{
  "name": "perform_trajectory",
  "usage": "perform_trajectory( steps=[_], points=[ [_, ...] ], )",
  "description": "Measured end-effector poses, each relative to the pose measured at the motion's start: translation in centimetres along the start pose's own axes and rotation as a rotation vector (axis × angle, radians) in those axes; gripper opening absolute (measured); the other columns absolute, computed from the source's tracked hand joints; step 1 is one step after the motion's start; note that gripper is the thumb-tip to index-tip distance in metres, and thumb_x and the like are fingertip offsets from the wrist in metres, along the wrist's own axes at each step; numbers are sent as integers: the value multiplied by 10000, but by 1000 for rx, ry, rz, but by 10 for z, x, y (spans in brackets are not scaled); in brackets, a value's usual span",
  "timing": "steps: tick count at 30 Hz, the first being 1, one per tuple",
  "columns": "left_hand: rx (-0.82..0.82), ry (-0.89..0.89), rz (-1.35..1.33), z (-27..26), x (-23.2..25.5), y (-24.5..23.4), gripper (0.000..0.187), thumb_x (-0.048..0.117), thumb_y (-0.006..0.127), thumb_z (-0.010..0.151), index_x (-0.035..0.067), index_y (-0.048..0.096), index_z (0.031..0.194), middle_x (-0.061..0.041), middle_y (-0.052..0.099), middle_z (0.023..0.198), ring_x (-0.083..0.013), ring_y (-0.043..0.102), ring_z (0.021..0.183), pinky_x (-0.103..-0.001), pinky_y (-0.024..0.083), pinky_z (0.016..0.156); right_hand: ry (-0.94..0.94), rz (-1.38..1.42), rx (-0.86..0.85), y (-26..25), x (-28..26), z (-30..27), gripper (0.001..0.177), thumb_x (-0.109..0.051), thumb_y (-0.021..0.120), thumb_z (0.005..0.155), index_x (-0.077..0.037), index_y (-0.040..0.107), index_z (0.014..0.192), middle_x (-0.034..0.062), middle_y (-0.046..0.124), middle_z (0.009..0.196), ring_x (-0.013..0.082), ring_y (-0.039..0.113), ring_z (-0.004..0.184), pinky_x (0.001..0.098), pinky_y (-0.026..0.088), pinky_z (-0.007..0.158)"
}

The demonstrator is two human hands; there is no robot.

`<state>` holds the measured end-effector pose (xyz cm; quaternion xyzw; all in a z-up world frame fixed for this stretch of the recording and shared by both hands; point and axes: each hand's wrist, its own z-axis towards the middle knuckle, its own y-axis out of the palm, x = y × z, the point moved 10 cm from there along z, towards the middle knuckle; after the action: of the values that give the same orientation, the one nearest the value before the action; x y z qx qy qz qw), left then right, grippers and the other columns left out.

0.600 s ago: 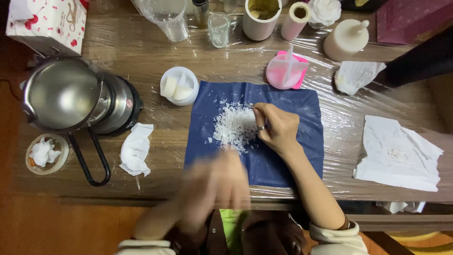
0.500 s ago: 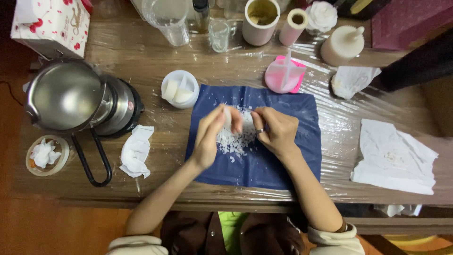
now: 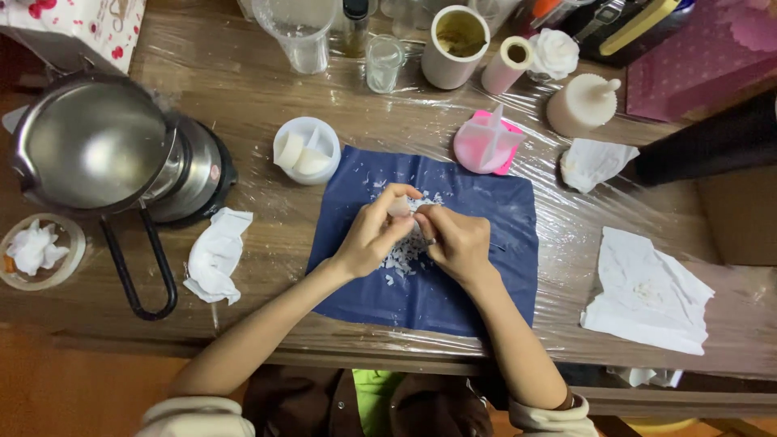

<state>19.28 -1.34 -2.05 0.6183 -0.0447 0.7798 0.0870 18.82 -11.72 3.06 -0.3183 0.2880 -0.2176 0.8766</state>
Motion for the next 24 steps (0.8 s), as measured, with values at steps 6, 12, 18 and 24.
perform_trajectory(
  steps=[6,12,18,24],
  points=[
    [-40,67,-39,-1,14,8,366,137,412,945,-20,513,1258,-103,585,731,-148,542,595,-269,461,585,49,60,21,-6,6,4,86,-143,554,901,-140,634,868,33,512,536,256,570,466,315,448,405],
    [33,92,65,3,27,-2,359,105,479,945,-5,543,1280,-104,635,721,-144,585,619,-271,497,576,33,58,77,-13,7,3,80,-142,584,886,-139,649,840,-28,490,504,178,517,395,237,426,390],
    [25,94,37,8,42,-4,406,183,497,937,31,525,1312,-115,638,852,-131,557,694,-278,476,620,3,-4,8,-2,3,-1,86,-167,593,896,-159,659,841,-31,444,538,183,501,414,259,428,395],
    [-11,97,61,1,36,2,436,189,468,944,61,473,1362,-184,564,1047,-298,606,915,-389,500,767,36,80,-111,14,2,-6,145,-182,517,923,-171,654,877,-10,471,501,240,541,421,315,441,393]
  ],
)
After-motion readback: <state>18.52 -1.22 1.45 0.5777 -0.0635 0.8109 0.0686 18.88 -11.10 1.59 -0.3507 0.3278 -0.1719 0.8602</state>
